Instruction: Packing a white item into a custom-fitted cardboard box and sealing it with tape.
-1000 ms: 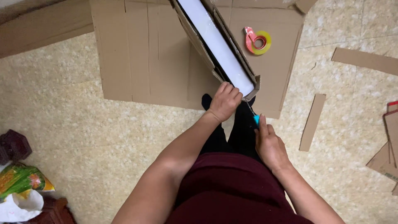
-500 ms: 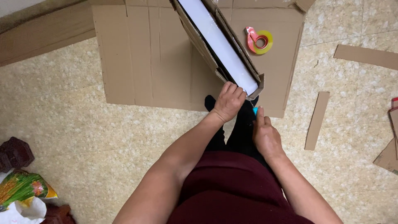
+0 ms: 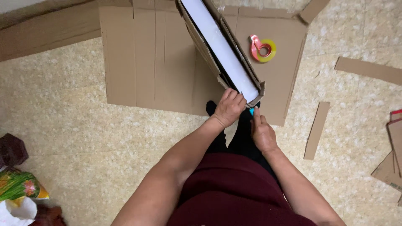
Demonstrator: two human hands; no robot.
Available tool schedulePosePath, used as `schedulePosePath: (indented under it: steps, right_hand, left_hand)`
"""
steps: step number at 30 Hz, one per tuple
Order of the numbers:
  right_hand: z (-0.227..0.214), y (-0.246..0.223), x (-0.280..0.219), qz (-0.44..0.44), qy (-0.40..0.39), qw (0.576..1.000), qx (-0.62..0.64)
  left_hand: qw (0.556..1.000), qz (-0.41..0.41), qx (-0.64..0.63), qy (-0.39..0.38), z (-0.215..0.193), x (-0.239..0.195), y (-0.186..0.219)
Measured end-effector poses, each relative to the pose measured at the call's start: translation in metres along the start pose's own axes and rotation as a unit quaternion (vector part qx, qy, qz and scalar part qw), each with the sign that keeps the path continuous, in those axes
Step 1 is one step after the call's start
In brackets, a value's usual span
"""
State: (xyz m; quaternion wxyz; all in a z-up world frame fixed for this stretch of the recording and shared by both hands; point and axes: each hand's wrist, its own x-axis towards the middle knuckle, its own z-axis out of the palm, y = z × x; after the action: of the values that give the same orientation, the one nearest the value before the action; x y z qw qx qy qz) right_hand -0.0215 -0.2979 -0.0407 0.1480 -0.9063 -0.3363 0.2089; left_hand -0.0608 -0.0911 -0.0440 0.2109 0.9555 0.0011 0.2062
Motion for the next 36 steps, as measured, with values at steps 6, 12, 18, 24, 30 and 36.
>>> schedulePosePath:
  steps: [6, 12, 18, 24, 30, 36]
  right_hand:
    - [-0.089, -0.032, -0.009, -0.005, -0.087, 0.996, -0.014]
    - [-0.185, -0.025, -0.030, 0.047, -0.132, 0.990, -0.037]
    - [-0.182, 0.005, 0.072, 0.029, -0.050, 0.989, 0.138]
    - [-0.190, -0.083, 0.175, 0.046, -0.172, 0.949, 0.260]
    - [-0.126, -0.107, 0.264, -0.319, -0.003, 0.941, 0.109]
    - [-0.107, -0.166, 0.310, -0.194, -0.107, 0.975, 0.008]
  left_hand:
    - [1.000, 0.000, -0.007, 0.005, -0.003, -0.004, -0.013]
    - [0.995, -0.032, -0.061, -0.069, -0.031, 0.002, -0.029]
    - [0.977, -0.151, -0.137, -0.060, -0.039, 0.038, -0.077]
    - [0.813, -0.563, -0.027, 0.143, -0.042, 0.108, -0.191]
    - [0.782, -0.596, -0.119, 0.139, 0.010, 0.115, -0.294]
    - [0.784, -0.595, -0.127, 0.124, 0.044, 0.099, -0.286]
